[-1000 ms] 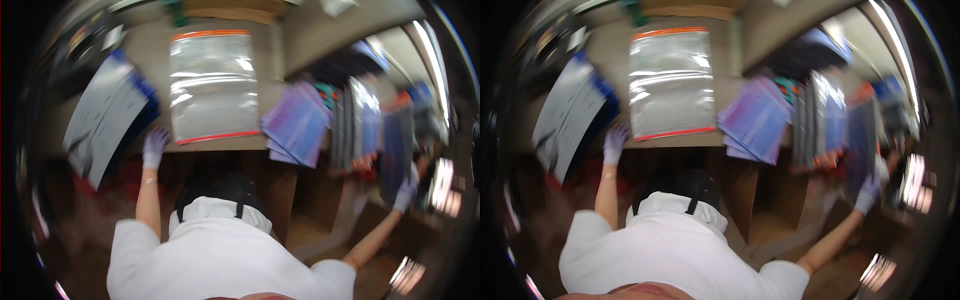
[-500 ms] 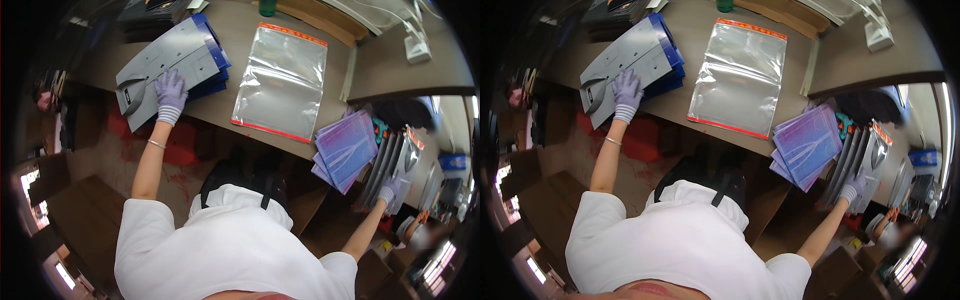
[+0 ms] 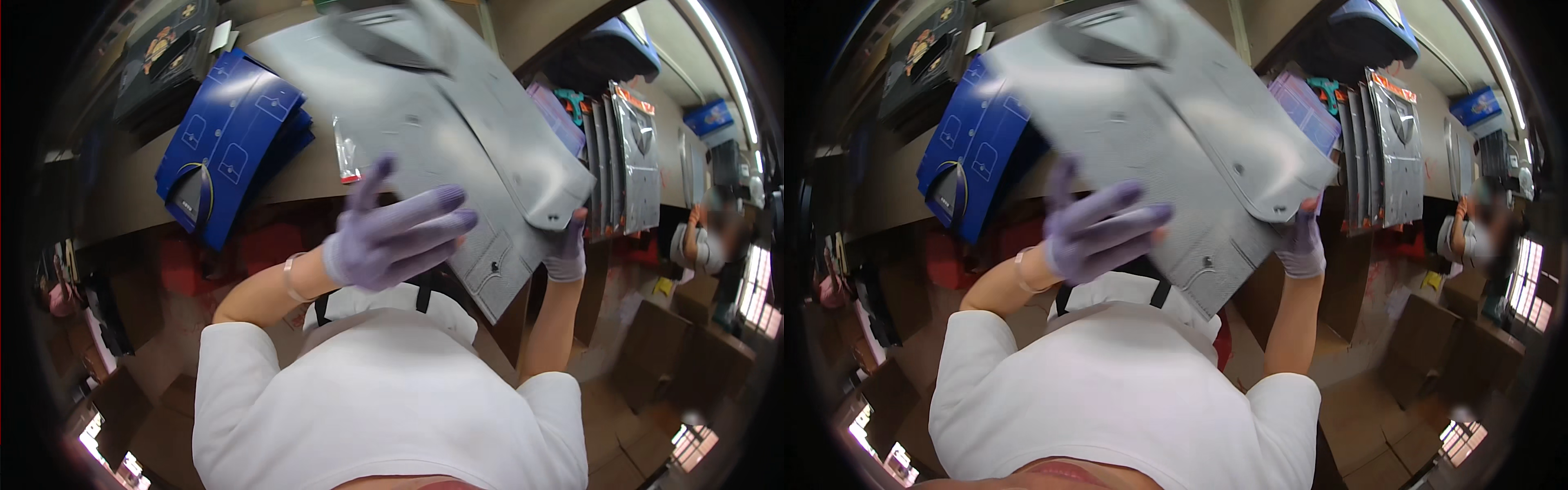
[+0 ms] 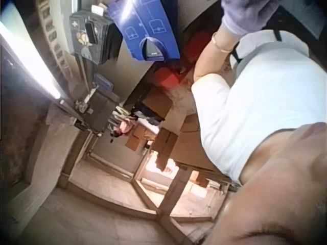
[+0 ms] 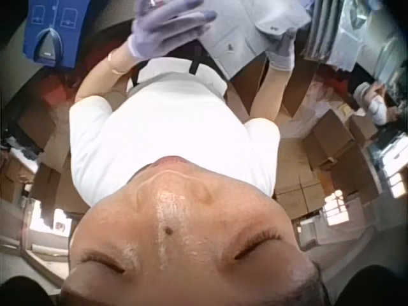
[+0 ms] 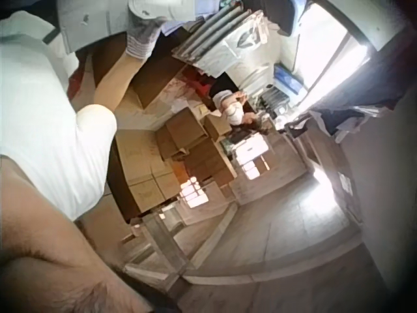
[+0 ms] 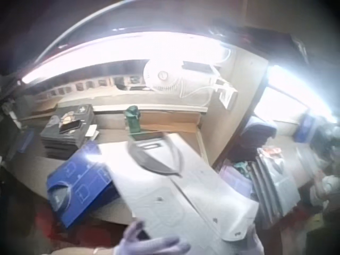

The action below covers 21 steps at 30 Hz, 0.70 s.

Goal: The person is packaging folded shirts into plastic bags and placing them into a cardboard box.

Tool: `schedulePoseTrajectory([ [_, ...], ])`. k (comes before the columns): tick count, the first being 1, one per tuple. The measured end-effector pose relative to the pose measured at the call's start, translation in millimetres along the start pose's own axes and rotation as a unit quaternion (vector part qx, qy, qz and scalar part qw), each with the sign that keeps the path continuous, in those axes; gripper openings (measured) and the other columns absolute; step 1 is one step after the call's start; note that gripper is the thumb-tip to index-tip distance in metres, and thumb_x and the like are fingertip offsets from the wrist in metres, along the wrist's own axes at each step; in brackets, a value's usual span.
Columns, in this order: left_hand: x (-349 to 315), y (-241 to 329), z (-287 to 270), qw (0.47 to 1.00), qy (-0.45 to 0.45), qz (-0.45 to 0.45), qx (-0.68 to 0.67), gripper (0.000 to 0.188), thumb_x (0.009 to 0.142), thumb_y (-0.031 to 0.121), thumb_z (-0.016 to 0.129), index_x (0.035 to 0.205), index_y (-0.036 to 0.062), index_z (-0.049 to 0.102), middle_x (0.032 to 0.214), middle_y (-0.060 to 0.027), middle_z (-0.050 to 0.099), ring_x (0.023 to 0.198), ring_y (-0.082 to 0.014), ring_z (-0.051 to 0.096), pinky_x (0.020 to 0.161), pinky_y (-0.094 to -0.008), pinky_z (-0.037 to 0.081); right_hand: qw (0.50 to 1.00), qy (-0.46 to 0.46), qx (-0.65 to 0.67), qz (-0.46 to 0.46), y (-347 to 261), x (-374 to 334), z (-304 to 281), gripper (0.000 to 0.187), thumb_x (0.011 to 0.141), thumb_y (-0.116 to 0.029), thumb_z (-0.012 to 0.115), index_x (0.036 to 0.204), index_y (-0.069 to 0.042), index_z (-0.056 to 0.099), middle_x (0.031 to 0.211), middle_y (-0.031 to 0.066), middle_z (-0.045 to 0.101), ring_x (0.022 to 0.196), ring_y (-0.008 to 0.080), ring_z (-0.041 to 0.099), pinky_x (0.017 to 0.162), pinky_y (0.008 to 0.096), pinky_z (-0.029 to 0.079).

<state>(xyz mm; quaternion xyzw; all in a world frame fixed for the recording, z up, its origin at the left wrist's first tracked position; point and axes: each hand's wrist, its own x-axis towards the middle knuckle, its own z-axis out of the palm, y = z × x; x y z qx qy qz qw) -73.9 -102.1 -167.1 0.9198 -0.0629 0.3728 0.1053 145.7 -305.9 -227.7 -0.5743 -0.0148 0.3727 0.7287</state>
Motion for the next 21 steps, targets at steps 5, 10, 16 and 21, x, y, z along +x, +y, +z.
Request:
schedulePoseTrajectory([
  [5, -75.4, -46.5, 139.8, 0.966, -0.095, -0.213, -0.115, 0.027, 0.071, 0.011, 0.061, 0.098, 0.0093, 0.059, 0.113, -0.0083, 0.055, 0.105, -0.0267, 0.051, 0.090, -0.0420, 0.040, 0.994, 0.013, -0.048, -0.095, 16.2, -26.6, -94.1, 0.021, 0.077, -0.015, 0.063, 0.090, 0.000, 0.055, 0.078, 0.0052, 0.056, 0.063, 0.0153, 0.054, 0.064, 0.0301, 0.050],
  [10, -164.5, -139.9, 207.7, 0.872, -0.344, -0.347, 0.018, 0.021, 0.070, 0.008, 0.061, 0.091, 0.0073, 0.059, 0.096, -0.0123, 0.058, 0.094, -0.0307, 0.054, 0.081, -0.0373, 0.045, 0.987, 0.137, 0.001, 0.079, 86.4, -21.7, -151.6, 0.028, 0.081, -0.027, 0.058, 0.098, -0.007, 0.052, 0.091, 0.0080, 0.055, 0.082, 0.0215, 0.056, 0.065, 0.0380, 0.048],
  [16, -165.5, -173.3, 215.6, 0.837, -0.278, -0.417, -0.220, 0.016, 0.077, 0.012, 0.056, 0.087, 0.0031, 0.065, 0.079, -0.0127, 0.065, 0.069, -0.0261, 0.061, 0.067, -0.0316, 0.049, 0.968, 0.175, 0.036, 0.178, 149.7, 3.5, -140.8, 0.047, 0.077, -0.036, 0.065, 0.116, -0.014, 0.048, 0.101, 0.0058, 0.058, 0.085, 0.0240, 0.058, 0.061, 0.0389, 0.047],
  [21, -165.8, -187.8, 213.0, 0.713, -0.260, -0.568, -0.318, 0.018, 0.077, 0.018, 0.061, 0.082, 0.0020, 0.066, 0.070, -0.0071, 0.064, 0.063, -0.0150, 0.058, 0.062, -0.0274, 0.047, 0.798, 0.121, -0.503, -0.309, 123.2, -50.1, -130.2, 0.040, 0.074, 0.012, 0.054, 0.110, -0.007, 0.056, 0.086, 0.0182, 0.061, 0.070, 0.0316, 0.060, 0.059, 0.0410, 0.049],
])
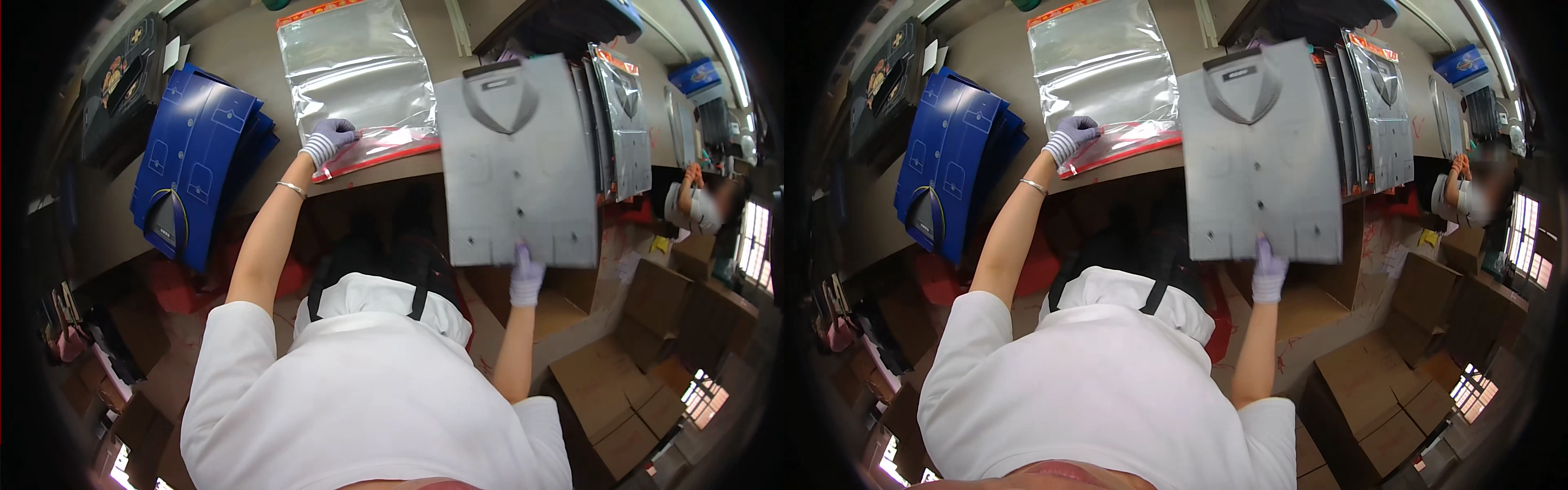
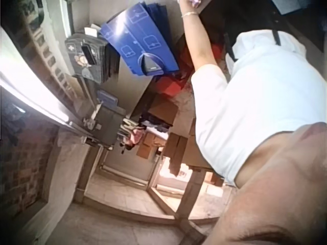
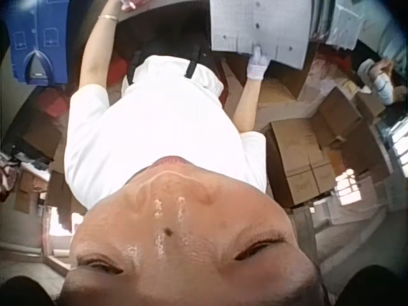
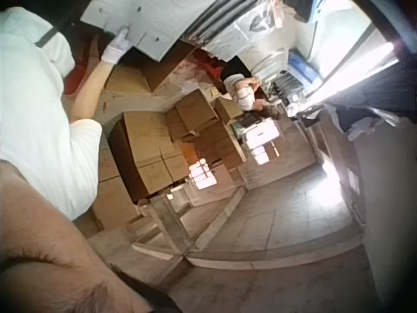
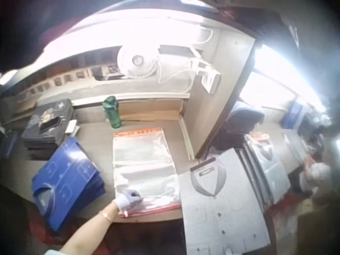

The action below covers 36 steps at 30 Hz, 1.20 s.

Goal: The person is packaging folded shirts into plastic bags and placing them into a cardboard box.

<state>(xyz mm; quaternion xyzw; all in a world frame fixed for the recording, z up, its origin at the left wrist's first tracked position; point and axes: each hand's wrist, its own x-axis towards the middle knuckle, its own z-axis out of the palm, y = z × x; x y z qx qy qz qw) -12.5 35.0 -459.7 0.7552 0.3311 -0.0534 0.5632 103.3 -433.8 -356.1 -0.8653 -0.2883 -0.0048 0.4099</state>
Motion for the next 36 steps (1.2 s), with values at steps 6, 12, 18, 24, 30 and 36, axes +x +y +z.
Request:
schedulePoseTrajectory([
  [6, 1.5, 7.2, -0.4, 0.994, 0.011, -0.027, -0.108, 0.019, 0.077, 0.019, 0.061, 0.078, 0.0005, 0.066, 0.067, -0.0034, 0.064, 0.060, -0.0106, 0.057, 0.059, -0.0236, 0.046, 0.952, -0.027, 0.118, 0.280, -66.4, -60.9, -70.5, 0.024, 0.086, -0.015, 0.056, 0.103, 0.003, 0.058, 0.103, 0.0125, 0.060, 0.089, 0.0234, 0.058, 0.079, 0.0323, 0.045],
  [12, -22.7, 21.3, 15.3, 0.905, 0.017, 0.259, 0.338, 0.016, 0.073, 0.022, 0.063, 0.080, 0.0074, 0.064, 0.077, -0.0089, 0.063, 0.073, -0.0266, 0.059, 0.070, -0.0336, 0.048, 0.950, -0.112, 0.057, 0.286, -71.5, -90.9, -40.5, 0.022, 0.085, -0.017, 0.057, 0.100, 0.000, 0.059, 0.097, 0.0151, 0.062, 0.088, 0.0258, 0.059, 0.077, 0.0346, 0.045],
  [18, -8.5, -15.3, 4.4, 0.971, 0.016, 0.197, 0.134, 0.015, 0.076, 0.019, 0.057, 0.083, 0.0063, 0.061, 0.078, -0.0115, 0.063, 0.072, -0.0270, 0.059, 0.070, -0.0329, 0.048, 0.958, 0.004, 0.081, 0.276, -66.3, -106.8, -65.7, 0.027, 0.085, -0.017, 0.059, 0.104, 0.002, 0.056, 0.102, 0.0117, 0.060, 0.090, 0.0233, 0.054, 0.085, 0.0350, 0.040],
  [24, -6.1, 14.0, 0.3, 0.978, 0.032, 0.088, 0.186, 0.027, 0.083, 0.027, 0.053, 0.080, 0.0020, 0.061, 0.069, -0.0106, 0.061, 0.064, -0.0194, 0.057, 0.066, -0.0306, 0.047, 0.985, -0.059, 0.030, 0.162, -112.9, -94.6, -31.1, 0.024, 0.086, -0.014, 0.056, 0.105, 0.001, 0.056, 0.098, 0.0104, 0.062, 0.077, 0.0211, 0.058, 0.073, 0.0326, 0.046],
  [30, -18.1, 62.3, -39.2, 0.926, 0.314, 0.206, -0.048, 0.018, 0.079, 0.020, 0.059, 0.079, 0.0030, 0.065, 0.073, -0.0126, 0.064, 0.066, -0.0238, 0.061, 0.065, -0.0302, 0.047, 0.972, -0.147, 0.023, 0.183, -121.8, -78.3, -8.0, 0.019, 0.087, -0.013, 0.054, 0.101, -0.001, 0.059, 0.094, 0.0133, 0.063, 0.073, 0.0217, 0.061, 0.065, 0.0320, 0.049],
  [36, -53.0, 93.2, -61.4, 0.886, 0.354, 0.266, 0.139, 0.021, 0.071, 0.022, 0.069, 0.080, 0.0040, 0.062, 0.077, -0.0119, 0.063, 0.071, -0.0245, 0.062, 0.067, -0.0325, 0.049, 0.951, 0.016, 0.219, 0.218, -77.1, -62.2, -61.1, 0.021, 0.080, -0.009, 0.062, 0.099, -0.001, 0.058, 0.097, 0.0107, 0.059, 0.088, 0.0215, 0.054, 0.082, 0.0340, 0.043],
])
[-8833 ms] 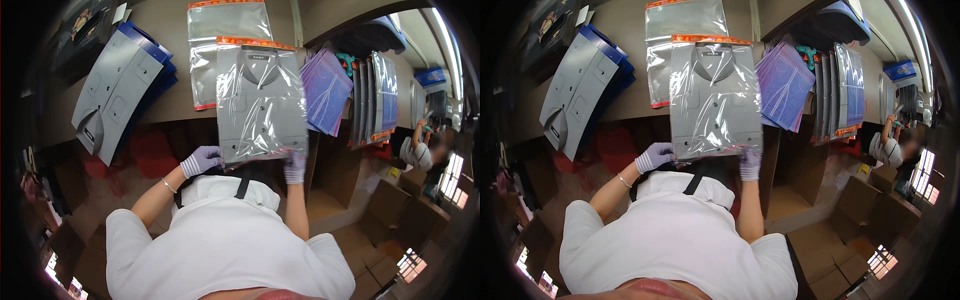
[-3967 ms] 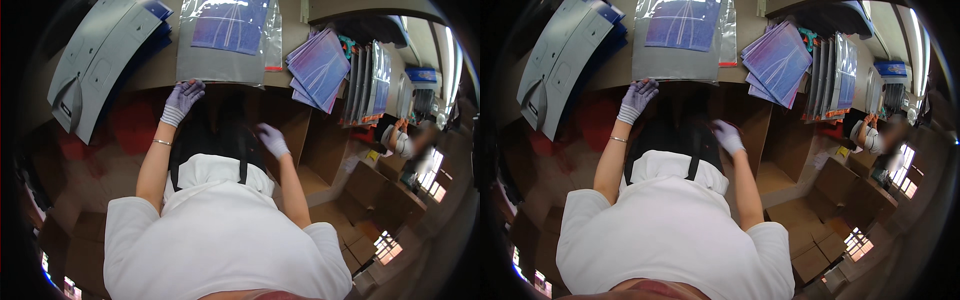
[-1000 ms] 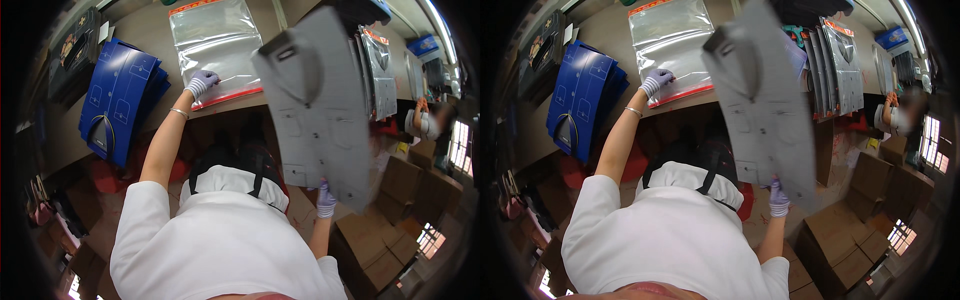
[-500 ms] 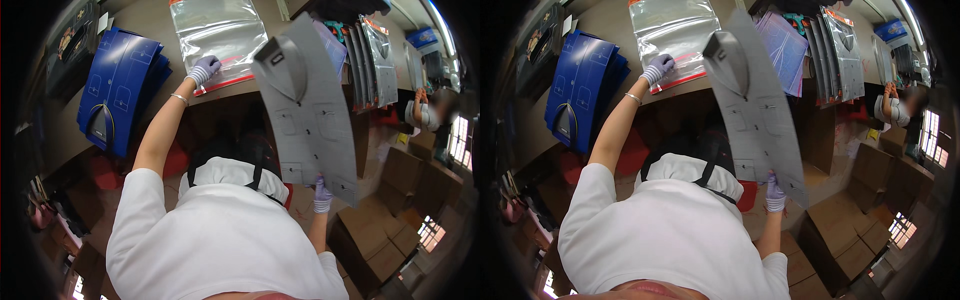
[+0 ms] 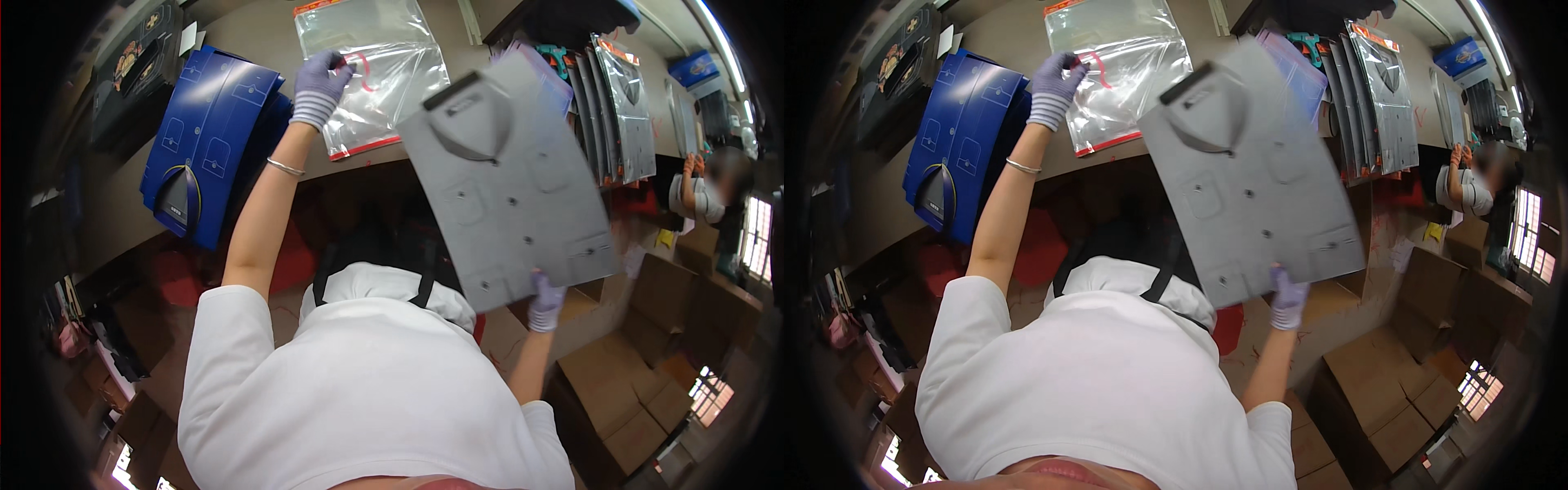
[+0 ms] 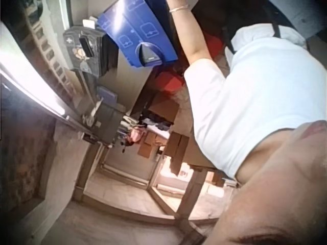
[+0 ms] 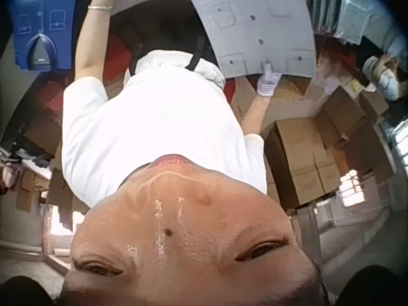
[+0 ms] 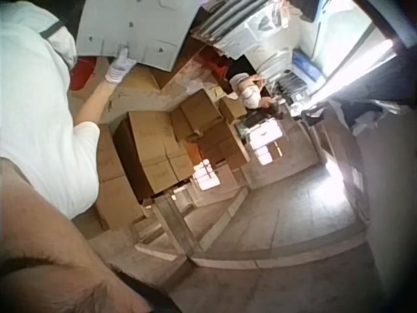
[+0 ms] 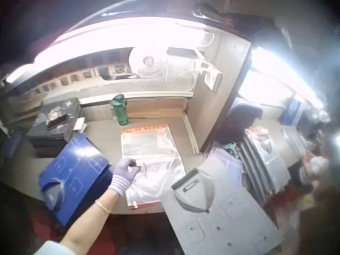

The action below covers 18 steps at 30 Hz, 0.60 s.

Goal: The person is packaging folded shirts into plastic bags and placing them into a cardboard box.

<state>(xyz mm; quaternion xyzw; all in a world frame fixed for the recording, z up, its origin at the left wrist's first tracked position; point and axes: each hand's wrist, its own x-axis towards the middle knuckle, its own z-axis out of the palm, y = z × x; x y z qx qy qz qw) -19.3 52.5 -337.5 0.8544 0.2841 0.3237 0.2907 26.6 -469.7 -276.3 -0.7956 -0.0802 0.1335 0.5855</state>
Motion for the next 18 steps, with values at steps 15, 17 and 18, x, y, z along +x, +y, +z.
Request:
schedulePoseTrajectory([
  [15, -36.0, 28.9, 12.9, 0.970, -0.106, 0.114, 0.188, 0.020, 0.067, 0.021, 0.065, 0.082, 0.0098, 0.058, 0.089, -0.0073, 0.056, 0.086, -0.0269, 0.052, 0.076, -0.0398, 0.041, 0.925, -0.190, 0.216, 0.250, 14.8, 16.4, 63.9, 0.044, 0.068, -0.016, 0.064, 0.107, 0.000, 0.054, 0.095, 0.0059, 0.058, 0.088, 0.0173, 0.053, 0.079, 0.0298, 0.043],
  [17, -52.7, 14.4, 8.4, 0.970, -0.064, 0.095, 0.212, 0.021, 0.067, 0.020, 0.064, 0.084, 0.0100, 0.058, 0.090, -0.0075, 0.056, 0.088, -0.0269, 0.052, 0.076, -0.0395, 0.041, 0.933, -0.166, 0.198, 0.249, 31.3, 20.4, 50.6, 0.051, 0.067, -0.015, 0.064, 0.114, 0.000, 0.048, 0.103, 0.0083, 0.056, 0.093, 0.0211, 0.053, 0.082, 0.0326, 0.043],
  [18, -61.6, 5.9, 4.2, 0.969, -0.023, 0.077, 0.232, 0.022, 0.067, 0.019, 0.064, 0.086, 0.0103, 0.057, 0.091, -0.0076, 0.056, 0.089, -0.0270, 0.052, 0.076, -0.0391, 0.041, 0.933, -0.168, 0.198, 0.250, 34.5, 19.8, 49.8, 0.051, 0.067, -0.015, 0.064, 0.114, 0.000, 0.048, 0.103, 0.0083, 0.056, 0.093, 0.0211, 0.053, 0.082, 0.0326, 0.043],
])
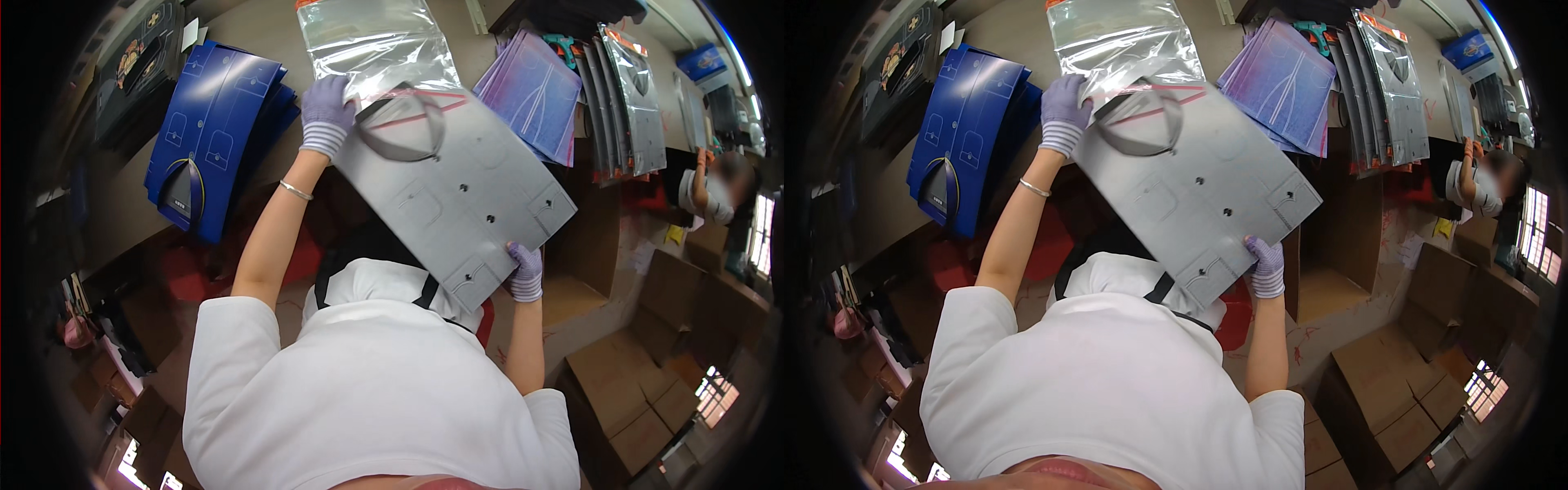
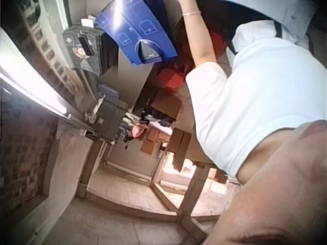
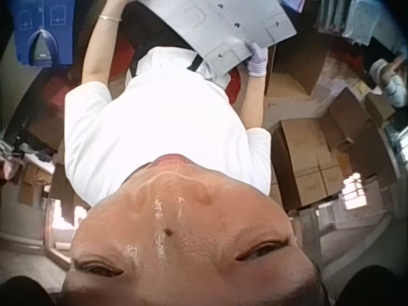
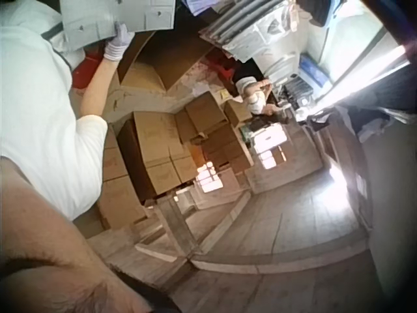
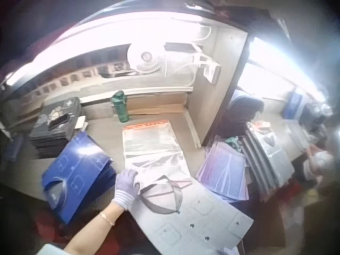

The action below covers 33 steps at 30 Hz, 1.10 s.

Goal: The person is packaging folded shirts into plastic bags and placing them into a cardboard box.

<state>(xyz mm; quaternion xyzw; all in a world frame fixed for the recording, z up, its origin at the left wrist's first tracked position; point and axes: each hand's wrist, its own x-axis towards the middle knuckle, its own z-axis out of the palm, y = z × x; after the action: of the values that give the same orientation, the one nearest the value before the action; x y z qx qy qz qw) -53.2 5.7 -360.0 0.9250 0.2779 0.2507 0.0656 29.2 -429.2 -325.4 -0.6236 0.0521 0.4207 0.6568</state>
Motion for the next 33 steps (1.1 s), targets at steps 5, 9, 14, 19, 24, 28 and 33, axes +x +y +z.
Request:
schedulePoseTrajectory([
  [5, -40.0, -27.3, -10.9, 0.990, 0.020, -0.101, -0.093, 0.021, 0.070, 0.016, 0.067, 0.086, 0.0072, 0.059, 0.083, -0.0066, 0.058, 0.084, -0.0239, 0.055, 0.076, -0.0340, 0.043, 0.997, 0.027, 0.045, -0.055, -2.4, 2.2, 5.9, 0.059, 0.069, -0.016, 0.063, 0.121, 0.000, 0.041, 0.112, 0.0110, 0.051, 0.100, 0.0247, 0.050, 0.088, 0.0360, 0.041],
  [9, -52.7, -29.0, -16.6, 0.965, 0.071, -0.127, -0.219, 0.010, 0.070, 0.006, 0.066, 0.077, 0.0032, 0.059, 0.078, -0.0091, 0.058, 0.072, -0.0241, 0.057, 0.066, -0.0307, 0.047, 0.996, 0.025, 0.075, -0.040, 2.3, -5.7, 10.1, 0.062, 0.069, -0.016, 0.063, 0.124, 0.000, 0.039, 0.115, 0.0121, 0.050, 0.104, 0.0268, 0.049, 0.091, 0.0379, 0.040],
  [14, -58.9, -30.5, -17.7, 0.970, 0.062, -0.068, -0.227, 0.010, 0.072, 0.000, 0.065, 0.080, 0.0014, 0.060, 0.078, -0.0089, 0.058, 0.069, -0.0189, 0.058, 0.063, -0.0267, 0.047, 0.992, 0.033, 0.110, -0.049, 7.5, -12.7, 29.8, 0.062, 0.070, -0.016, 0.061, 0.125, 0.001, 0.037, 0.116, 0.0135, 0.049, 0.105, 0.0279, 0.049, 0.091, 0.0395, 0.040],
  [19, -64.2, -13.8, -20.5, 0.969, 0.026, -0.018, -0.243, 0.009, 0.070, 0.003, 0.064, 0.077, 0.0028, 0.058, 0.077, -0.0123, 0.057, 0.074, -0.0280, 0.057, 0.068, -0.0340, 0.046, 0.994, 0.043, 0.087, -0.055, 37.3, -6.1, 33.6, 0.054, 0.074, -0.016, 0.060, 0.122, 0.001, 0.040, 0.111, 0.0132, 0.050, 0.102, 0.0256, 0.050, 0.087, 0.0382, 0.043],
  [24, -66.8, -16.9, -11.2, 0.959, 0.044, -0.117, -0.254, 0.007, 0.069, 0.003, 0.063, 0.074, 0.0027, 0.058, 0.075, -0.0108, 0.056, 0.070, -0.0272, 0.055, 0.065, -0.0336, 0.046, 0.984, 0.064, 0.161, -0.032, 44.7, 3.1, 53.4, 0.034, 0.076, -0.014, 0.063, 0.104, 0.001, 0.052, 0.098, 0.0082, 0.057, 0.089, 0.0184, 0.054, 0.080, 0.0315, 0.044],
  [28, -42.5, -39.0, -12.1, 0.981, 0.093, -0.091, -0.143, 0.008, 0.070, 0.007, 0.063, 0.075, 0.0042, 0.057, 0.076, -0.0092, 0.056, 0.074, -0.0273, 0.054, 0.066, -0.0353, 0.043, 0.988, 0.038, 0.151, -0.004, 43.9, -6.2, 39.2, 0.050, 0.076, -0.014, 0.063, 0.119, 0.001, 0.042, 0.109, 0.0118, 0.052, 0.098, 0.0236, 0.052, 0.086, 0.0375, 0.044],
  [33, -51.2, -33.9, -13.4, 0.988, 0.073, -0.008, -0.134, 0.010, 0.069, 0.008, 0.064, 0.077, 0.0060, 0.058, 0.079, -0.0076, 0.058, 0.077, -0.0262, 0.054, 0.069, -0.0353, 0.042, 0.985, 0.056, 0.164, -0.020, 26.3, -18.1, 53.7, 0.056, 0.074, -0.015, 0.064, 0.122, 0.001, 0.040, 0.111, 0.0118, 0.050, 0.099, 0.0243, 0.052, 0.086, 0.0383, 0.044],
])
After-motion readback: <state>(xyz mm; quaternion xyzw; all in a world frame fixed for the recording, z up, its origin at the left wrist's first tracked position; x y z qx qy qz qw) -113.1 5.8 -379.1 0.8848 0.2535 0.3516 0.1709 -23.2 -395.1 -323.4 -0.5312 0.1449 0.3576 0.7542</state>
